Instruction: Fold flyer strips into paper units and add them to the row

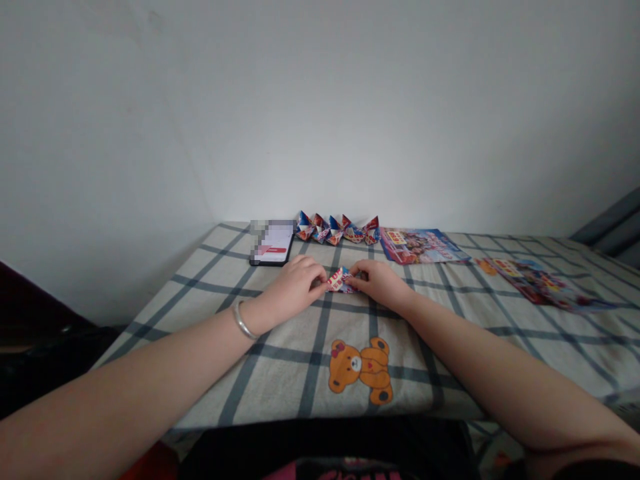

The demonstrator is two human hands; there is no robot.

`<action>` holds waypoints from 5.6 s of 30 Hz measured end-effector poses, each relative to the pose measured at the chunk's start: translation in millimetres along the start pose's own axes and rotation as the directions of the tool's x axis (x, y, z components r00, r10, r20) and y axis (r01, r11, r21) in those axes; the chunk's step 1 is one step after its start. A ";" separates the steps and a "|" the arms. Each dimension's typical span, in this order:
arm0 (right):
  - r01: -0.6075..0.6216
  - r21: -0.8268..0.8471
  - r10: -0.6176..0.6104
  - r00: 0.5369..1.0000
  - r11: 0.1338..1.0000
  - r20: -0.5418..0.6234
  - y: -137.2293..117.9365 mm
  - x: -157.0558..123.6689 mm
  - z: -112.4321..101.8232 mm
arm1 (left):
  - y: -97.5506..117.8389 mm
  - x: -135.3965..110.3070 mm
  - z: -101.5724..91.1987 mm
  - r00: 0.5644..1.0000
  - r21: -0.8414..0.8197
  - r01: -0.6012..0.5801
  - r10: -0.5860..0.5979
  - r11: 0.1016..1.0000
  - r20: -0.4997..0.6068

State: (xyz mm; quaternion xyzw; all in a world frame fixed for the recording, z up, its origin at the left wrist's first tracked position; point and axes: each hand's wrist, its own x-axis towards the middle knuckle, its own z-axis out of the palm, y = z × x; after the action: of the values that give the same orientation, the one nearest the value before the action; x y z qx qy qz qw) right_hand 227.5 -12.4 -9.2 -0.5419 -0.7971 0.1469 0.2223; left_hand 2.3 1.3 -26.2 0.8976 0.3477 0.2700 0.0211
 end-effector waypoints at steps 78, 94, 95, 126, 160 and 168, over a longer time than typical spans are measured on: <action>-0.077 0.124 0.077 0.997 0.989 0.004 4.1 -1.2 -0.3 | -5.0 0.3 4.0 0.995 -0.045 -0.034 0.038 0.998 0.096; 0.114 -0.059 -0.115 0.993 0.992 -0.012 4.3 -3.4 -2.6 | 0.9 2.8 1.5 0.964 0.181 -0.254 0.233 0.950 0.130; 0.121 -0.078 -0.122 0.993 0.990 -0.009 4.5 -3.8 -3.5 | 0.5 3.3 1.4 0.963 0.185 -0.255 0.233 0.949 0.133; 0.308 -0.521 -0.273 0.951 0.796 0.145 9.1 -8.5 -24.9 | 8.0 3.0 -11.8 0.919 0.200 -0.344 0.285 0.917 0.272; 0.458 -0.370 -0.413 0.889 0.809 0.198 22.8 -4.5 -31.0 | 11.0 4.9 -9.0 0.938 0.218 -0.293 0.236 0.931 0.254; 0.390 -0.542 -0.347 0.920 0.745 0.185 5.6 -12.1 -34.8 | 9.2 1.5 -10.0 0.927 0.234 -0.314 0.243 0.920 0.287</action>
State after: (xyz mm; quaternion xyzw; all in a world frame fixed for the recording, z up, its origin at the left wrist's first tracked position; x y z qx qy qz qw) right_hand 253.7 -21.8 15.7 -0.4094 -0.9026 -0.1248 0.0464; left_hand 3.9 -6.3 -14.9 0.9592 0.2441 0.1027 -0.0986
